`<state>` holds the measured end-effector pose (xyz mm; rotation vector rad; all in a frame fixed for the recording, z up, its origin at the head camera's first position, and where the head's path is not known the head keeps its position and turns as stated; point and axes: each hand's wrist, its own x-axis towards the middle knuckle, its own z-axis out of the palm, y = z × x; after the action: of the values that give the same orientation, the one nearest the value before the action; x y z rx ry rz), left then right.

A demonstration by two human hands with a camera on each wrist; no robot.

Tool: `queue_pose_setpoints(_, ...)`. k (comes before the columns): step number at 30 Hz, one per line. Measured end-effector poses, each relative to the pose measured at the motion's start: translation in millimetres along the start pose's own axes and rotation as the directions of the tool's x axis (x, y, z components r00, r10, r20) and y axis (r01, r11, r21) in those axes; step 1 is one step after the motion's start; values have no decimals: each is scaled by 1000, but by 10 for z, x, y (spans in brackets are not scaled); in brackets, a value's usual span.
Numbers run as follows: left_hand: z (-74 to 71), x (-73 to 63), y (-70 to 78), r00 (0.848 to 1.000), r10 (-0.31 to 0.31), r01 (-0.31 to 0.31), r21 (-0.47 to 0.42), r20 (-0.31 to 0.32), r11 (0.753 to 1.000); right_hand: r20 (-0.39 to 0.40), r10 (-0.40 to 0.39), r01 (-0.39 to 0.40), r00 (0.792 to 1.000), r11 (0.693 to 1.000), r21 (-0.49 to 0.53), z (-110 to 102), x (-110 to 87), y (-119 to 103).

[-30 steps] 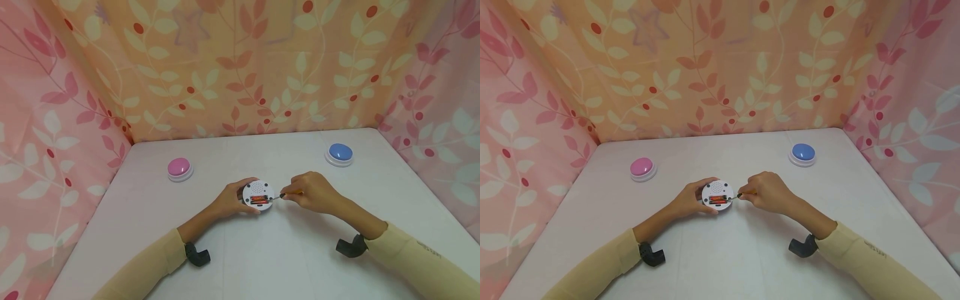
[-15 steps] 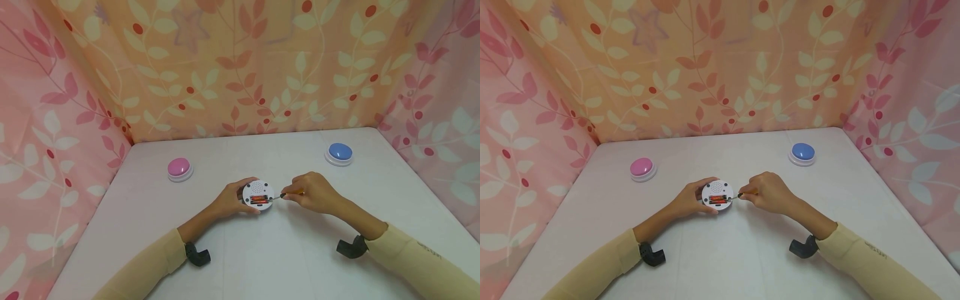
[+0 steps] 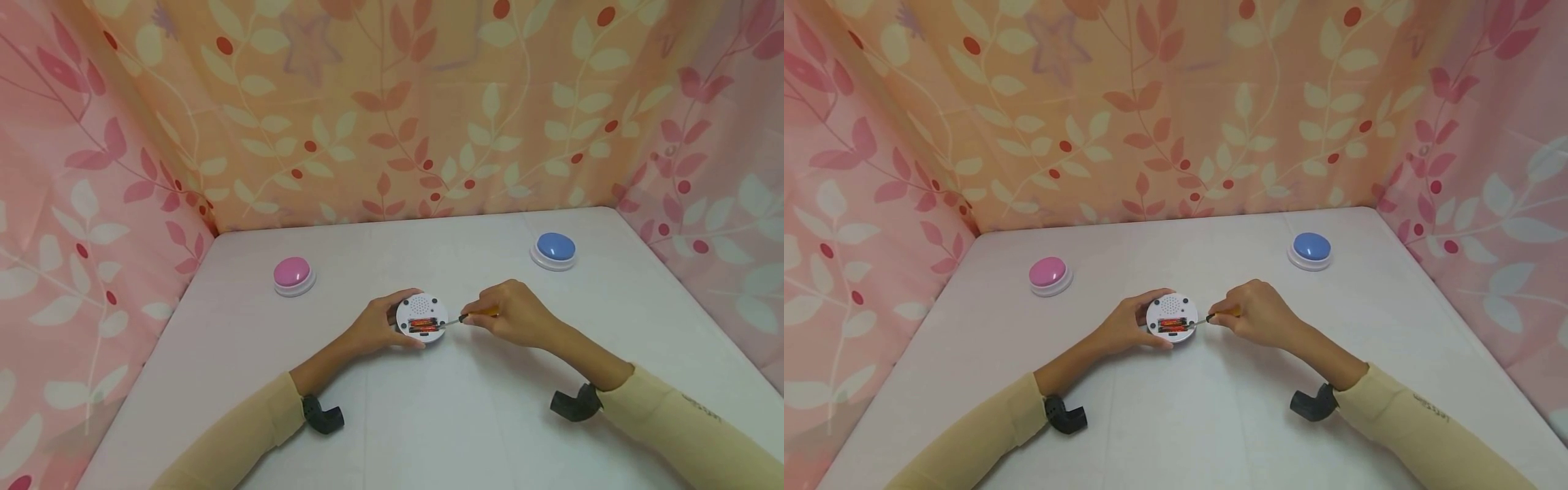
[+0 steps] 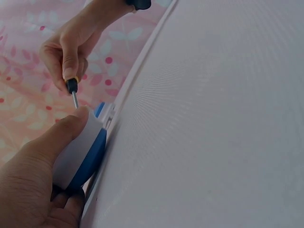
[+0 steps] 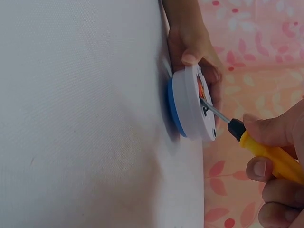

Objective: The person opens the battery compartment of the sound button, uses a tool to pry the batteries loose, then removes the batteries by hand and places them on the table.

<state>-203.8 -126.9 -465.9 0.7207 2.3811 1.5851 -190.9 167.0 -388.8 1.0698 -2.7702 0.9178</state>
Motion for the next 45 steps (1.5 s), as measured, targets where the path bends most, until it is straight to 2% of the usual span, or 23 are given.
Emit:
queue_pose_setpoints(23, -16, -8, -5, 1000, 23, -23, 0, 7, 1000, 25, 87, -89, 996, 994, 67, -17, 7, -12)
queue_pose_setpoints(35, -18, 3, -23, 1000, 23, -23, -8, 5, 1000, 32, 116, -119, 993, 986, 118, 9, 3, 61)
queue_pose_setpoints(45, -10, -7, 19, 1000, 3, -3, -12, 1, 1000, 64, 186, -194, 981, 964, 180, 27, 9, 105)
